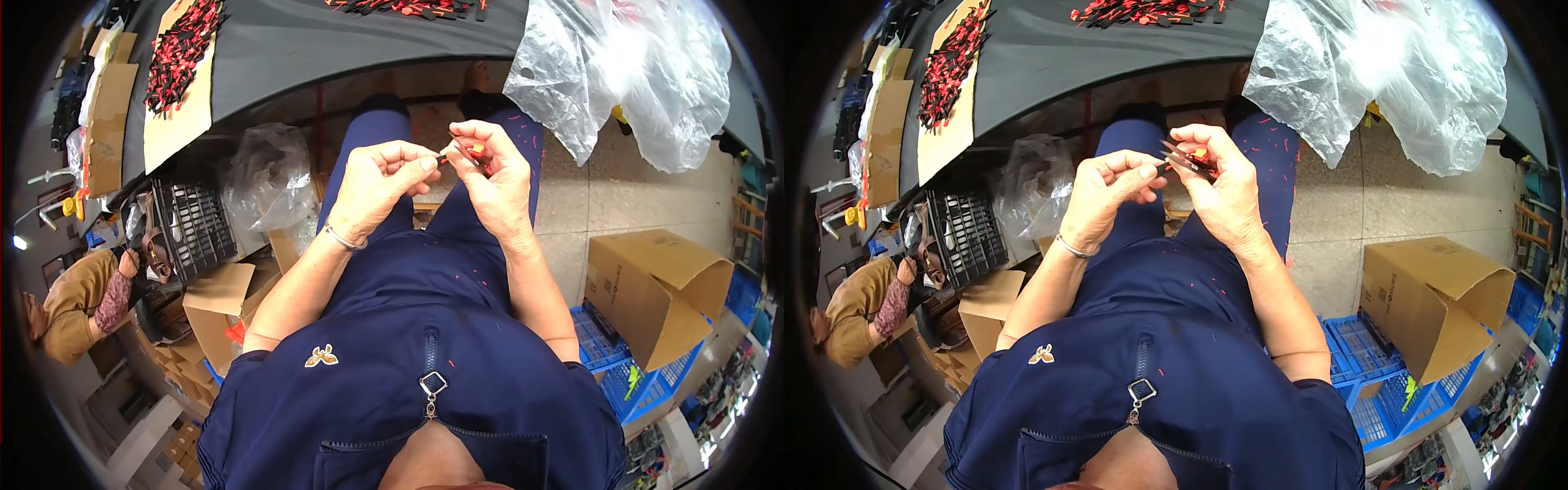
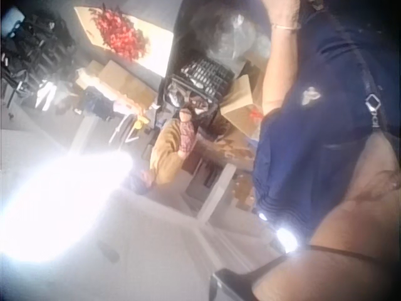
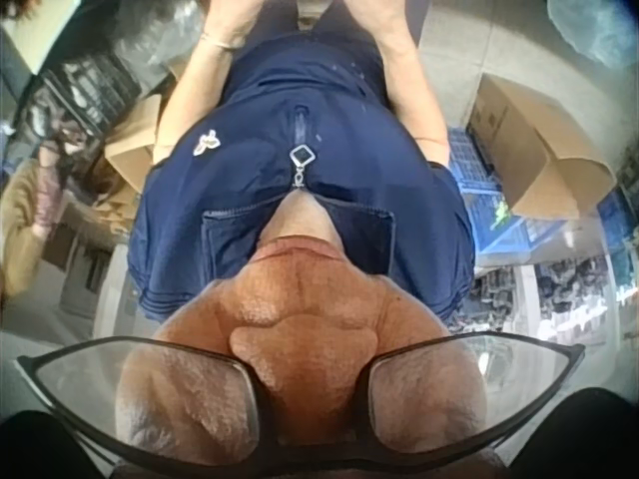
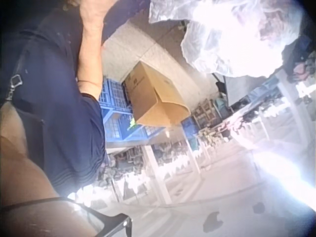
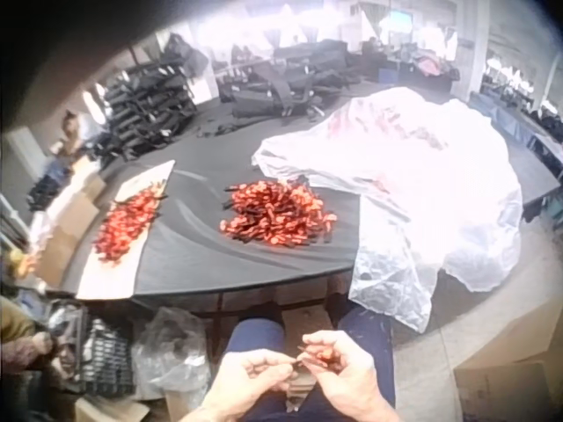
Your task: The person assembles small components by inserting a thin red string through a hole in a black plastic piece using a pair of small shears.
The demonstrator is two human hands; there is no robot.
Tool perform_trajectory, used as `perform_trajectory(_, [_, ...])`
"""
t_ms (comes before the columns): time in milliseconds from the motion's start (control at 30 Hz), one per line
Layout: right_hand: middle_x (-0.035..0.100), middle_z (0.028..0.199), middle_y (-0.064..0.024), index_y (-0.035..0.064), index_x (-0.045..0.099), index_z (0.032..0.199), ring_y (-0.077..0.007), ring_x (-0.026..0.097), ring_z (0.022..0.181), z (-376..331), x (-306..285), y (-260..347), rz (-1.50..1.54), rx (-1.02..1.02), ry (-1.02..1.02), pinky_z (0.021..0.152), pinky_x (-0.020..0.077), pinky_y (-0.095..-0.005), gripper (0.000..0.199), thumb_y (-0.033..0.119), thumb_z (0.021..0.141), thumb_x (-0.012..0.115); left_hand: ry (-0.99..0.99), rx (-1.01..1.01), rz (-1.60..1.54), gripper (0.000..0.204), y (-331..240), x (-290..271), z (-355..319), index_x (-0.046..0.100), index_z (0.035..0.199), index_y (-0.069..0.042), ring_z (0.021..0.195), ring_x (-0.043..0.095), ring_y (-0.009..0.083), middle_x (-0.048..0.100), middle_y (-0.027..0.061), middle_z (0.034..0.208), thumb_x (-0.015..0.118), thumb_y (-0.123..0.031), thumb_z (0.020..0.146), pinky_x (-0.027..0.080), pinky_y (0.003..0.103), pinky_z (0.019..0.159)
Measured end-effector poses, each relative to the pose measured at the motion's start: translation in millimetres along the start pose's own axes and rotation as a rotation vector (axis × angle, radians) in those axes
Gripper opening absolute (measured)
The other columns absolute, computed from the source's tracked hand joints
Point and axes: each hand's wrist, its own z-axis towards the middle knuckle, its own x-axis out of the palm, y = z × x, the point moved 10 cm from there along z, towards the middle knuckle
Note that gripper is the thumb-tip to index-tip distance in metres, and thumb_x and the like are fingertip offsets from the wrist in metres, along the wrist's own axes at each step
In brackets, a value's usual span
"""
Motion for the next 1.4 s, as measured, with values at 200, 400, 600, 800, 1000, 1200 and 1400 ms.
perform_trajectory(200, [0.062,0.094,-0.0063,0.0046,0.056,0.112,-0.0112,0.06,0.089,-11.6,-0.6,2.2,0.047,0.031,0.016,0.077,0.0478,-0.0237,0.034,0.003,0.08,0.067,0.006,-0.087,-0.059,0.014,9.9,6.5,-9.6,0.064,0.087,-0.002,0.064,0.059,0.0084,0.065,0.0053,0.075,0.065,-0.016,0.083,0.048,0.021,0.06])
perform_trajectory(400, [0.064,0.096,-0.0082,0.0044,0.056,0.113,-0.0127,0.061,0.088,-30.6,-28.0,27.5,-0.111,-0.119,-0.213,0.076,0.0482,-0.0246,0.04,0.014,0.079,0.073,-0.022,-0.11,-0.429,0.011,21.3,10.5,-20.7,0.061,0.089,-0.002,0.062,0.057,0.0083,0.063,0.0045,0.076,0.061,-0.012,0.084,0.047,0.022,0.062])
perform_trajectory(600, [0.064,0.076,-0.006,0.0045,0.063,0.088,-0.0196,0.061,0.066,-52.0,-24.7,57.1,-0.399,-0.348,-0.23,0.058,0.0485,-0.0289,0.02,0.014,0.074,0.074,-0.037,-0.016,-0.415,0.013,7.3,24.2,-29.7,0.061,0.091,-0.001,0.065,0.056,0.0075,0.063,0.0038,0.079,0.061,-0.012,0.084,0.047,0.022,0.063])
perform_trajectory(800, [0.063,0.071,-0.0053,0.0055,0.064,0.083,-0.0193,0.059,0.062,-57.6,-24.3,65.4,-0.584,-0.446,-0.226,0.055,0.0469,-0.0292,0.017,0.015,0.074,0.074,-0.075,0.066,-0.26,0.013,-0.4,29.3,-33.5,0.063,0.092,-0.002,0.065,0.055,0.0055,0.064,0.0031,0.079,0.061,-0.013,0.085,0.046,0.018,0.062])
perform_trajectory(1000, [0.063,0.071,-0.0058,0.0044,0.063,0.08,-0.0186,0.06,0.062,-49.2,-33.2,57.1,-0.367,-0.356,-0.225,0.055,0.0473,-0.0281,0.015,0.014,0.075,0.074,-0.082,0.053,-0.268,0.014,-1.7,30.5,-28.4,0.063,0.092,-0.002,0.064,0.054,0.0049,0.064,0.0025,0.078,0.061,-0.014,0.085,0.045,0.018,0.061])
perform_trajectory(1200, [0.064,0.074,-0.0067,0.0022,0.063,0.083,-0.0129,0.06,0.064,-28.8,-37.7,22.2,-0.289,-0.149,-0.219,0.06,0.0473,-0.0242,0.01,0.009,0.079,0.07,-0.132,0.036,-0.287,0.013,4.5,7.1,-15.4,0.062,0.089,-0.003,0.063,0.054,0.0059,0.063,0.0034,0.077,0.063,-0.015,0.084,0.045,0.019,0.06])
perform_trajectory(1400, [0.064,0.082,-0.0024,-0.0011,0.06,0.094,-0.005,0.056,0.073,-11.7,-46.7,-4.2,-0.121,0.004,-0.194,0.065,0.0446,-0.0181,0.012,0.004,0.084,0.065,-0.309,0.228,-0.374,0.01,-64.0,-92.1,22.6,0.059,0.09,-0.002,0.061,0.055,0.0077,0.061,0.0049,0.077,0.059,-0.01,0.085,0.045,0.02,0.056])
